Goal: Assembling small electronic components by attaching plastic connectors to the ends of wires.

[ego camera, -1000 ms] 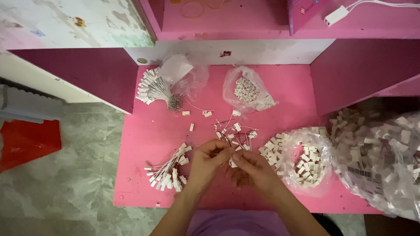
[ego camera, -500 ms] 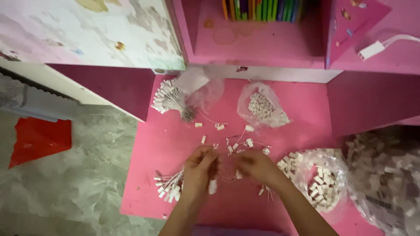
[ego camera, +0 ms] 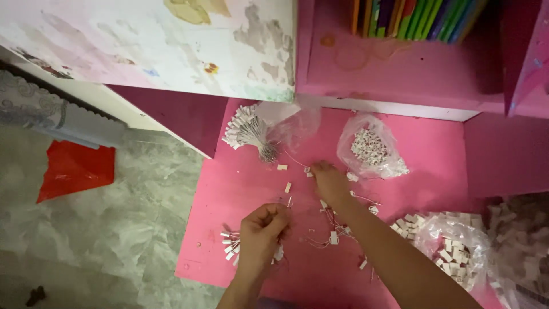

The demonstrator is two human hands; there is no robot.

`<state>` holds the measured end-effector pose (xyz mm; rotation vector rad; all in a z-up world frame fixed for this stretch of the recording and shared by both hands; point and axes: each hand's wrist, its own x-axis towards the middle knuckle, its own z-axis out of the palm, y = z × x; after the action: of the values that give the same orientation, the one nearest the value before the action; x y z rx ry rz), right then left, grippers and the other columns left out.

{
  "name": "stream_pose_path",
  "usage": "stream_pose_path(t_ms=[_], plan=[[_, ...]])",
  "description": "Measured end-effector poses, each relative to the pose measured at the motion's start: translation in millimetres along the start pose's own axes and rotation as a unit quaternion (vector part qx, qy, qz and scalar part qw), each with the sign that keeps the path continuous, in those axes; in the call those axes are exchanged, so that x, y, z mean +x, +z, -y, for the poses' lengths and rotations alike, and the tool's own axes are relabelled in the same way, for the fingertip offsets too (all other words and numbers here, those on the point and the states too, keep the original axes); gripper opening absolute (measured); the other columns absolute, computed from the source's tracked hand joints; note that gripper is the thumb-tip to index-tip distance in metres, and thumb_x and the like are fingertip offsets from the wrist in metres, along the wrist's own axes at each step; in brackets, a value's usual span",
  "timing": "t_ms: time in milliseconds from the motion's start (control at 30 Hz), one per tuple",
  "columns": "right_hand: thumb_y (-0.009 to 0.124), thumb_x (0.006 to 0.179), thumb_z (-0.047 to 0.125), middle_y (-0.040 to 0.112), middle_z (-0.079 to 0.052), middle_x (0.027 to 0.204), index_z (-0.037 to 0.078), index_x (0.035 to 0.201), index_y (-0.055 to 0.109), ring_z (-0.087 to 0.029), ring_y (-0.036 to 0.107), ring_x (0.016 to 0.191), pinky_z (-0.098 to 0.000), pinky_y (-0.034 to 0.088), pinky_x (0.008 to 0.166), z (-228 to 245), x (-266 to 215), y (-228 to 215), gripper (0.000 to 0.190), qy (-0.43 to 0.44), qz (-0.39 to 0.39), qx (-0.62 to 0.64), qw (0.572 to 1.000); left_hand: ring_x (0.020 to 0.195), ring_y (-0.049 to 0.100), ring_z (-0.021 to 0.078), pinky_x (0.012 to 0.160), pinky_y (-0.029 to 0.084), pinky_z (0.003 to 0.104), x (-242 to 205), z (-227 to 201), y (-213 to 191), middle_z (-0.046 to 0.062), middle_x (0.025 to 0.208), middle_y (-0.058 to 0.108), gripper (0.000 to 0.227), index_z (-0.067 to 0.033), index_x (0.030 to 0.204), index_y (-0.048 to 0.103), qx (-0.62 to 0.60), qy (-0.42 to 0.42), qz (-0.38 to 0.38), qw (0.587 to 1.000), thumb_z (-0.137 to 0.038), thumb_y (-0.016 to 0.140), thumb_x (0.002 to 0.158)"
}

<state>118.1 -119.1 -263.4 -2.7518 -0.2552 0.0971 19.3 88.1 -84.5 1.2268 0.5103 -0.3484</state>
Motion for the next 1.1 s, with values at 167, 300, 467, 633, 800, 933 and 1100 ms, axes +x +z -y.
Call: stream_pose_path(t_ms=[167,300,467,633,800,933,1100], plan=[[0.064,0.088,0.013,0.068,-0.016,0.120,0.015,0.126,0.064,-0.038,0.068,0.105,-0.0500,0.055,0.086,-1.7,4.2,0.8,0.038,0.008,0.016,0.024,1.000,0.055,0.060,0.0097,0.049,0.042,0.024,-1.5,-3.4,3.5,0.004,0.069,0.070,0.009,0.0003,0.093,0.074,-0.007,-0.031,0.017,0.999,-0.007,0.072,0.088],[0.060,0.093,0.017,0.072,-0.015,0.116,0.024,0.136,0.063,-0.035,0.070,0.107,-0.0484,0.056,0.092,18.5,6.9,-31.1,0.043,0.117,0.132,0.035,0.984,0.057,0.061,0.0091,0.049,0.041,0.022,-5.8,2.8,1.1,0.005,0.071,0.069,0.008,0.0010,0.093,0.074,-0.050,-0.011,0.062,0.997,-0.006,0.073,0.090],[0.070,0.086,0.024,0.068,-0.012,0.119,0.020,0.126,0.068,-0.035,0.067,0.106,-0.0493,0.055,0.090,11.7,2.4,-16.9,0.040,0.055,0.063,0.066,0.994,0.057,0.060,0.0075,0.049,0.039,0.022,-12.0,1.6,1.5,0.004,0.071,0.071,0.008,-0.0009,0.094,0.075,-0.034,-0.020,0.043,0.998,-0.007,0.073,0.088],[0.071,0.082,0.022,0.066,-0.009,0.122,0.019,0.119,0.071,-0.036,0.067,0.103,-0.0482,0.055,0.086,15.7,-5.2,-9.7,0.037,0.031,0.000,0.089,0.996,0.057,0.060,0.0075,0.049,0.041,0.022,-13.7,6.0,-8.8,0.003,0.072,0.072,0.007,-0.0033,0.092,0.075,-0.005,-0.032,0.016,0.999,-0.009,0.073,0.087],[0.078,0.083,0.021,0.070,-0.010,0.104,0.008,0.109,0.069,-0.027,0.070,0.091,-0.0402,0.057,0.080,16.6,-11.7,-12.7,0.030,0.052,0.015,0.207,0.977,0.058,0.059,0.0071,0.051,0.041,0.022,-17.0,0.7,-10.6,0.002,0.073,0.071,0.007,-0.0034,0.091,0.073,-0.017,-0.036,0.009,0.999,-0.009,0.073,0.087],[0.077,0.084,0.019,0.074,-0.003,0.093,0.012,0.109,0.067,-0.016,0.069,0.076,-0.0315,0.056,0.067,74.8,-50.1,-117.0,0.028,0.130,0.085,0.453,0.878,0.056,0.058,0.0078,0.050,0.041,0.023,-12.5,0.4,-7.3,0.003,0.070,0.069,0.010,-0.0027,0.093,0.076,0.000,-0.029,0.021,0.999,-0.009,0.072,0.087],[0.072,0.091,0.022,0.066,-0.003,0.069,0.008,0.100,0.079,-0.009,0.056,0.055,-0.0240,0.042,0.047,76.9,-108.7,-154.0,0.018,0.209,0.110,0.629,0.741,0.057,0.056,0.0067,0.052,0.043,0.023,-19.2,-5.6,20.7,0.001,0.068,0.066,0.010,0.0004,0.091,0.074,0.048,0.010,0.088,0.995,-0.009,0.072,0.089]])
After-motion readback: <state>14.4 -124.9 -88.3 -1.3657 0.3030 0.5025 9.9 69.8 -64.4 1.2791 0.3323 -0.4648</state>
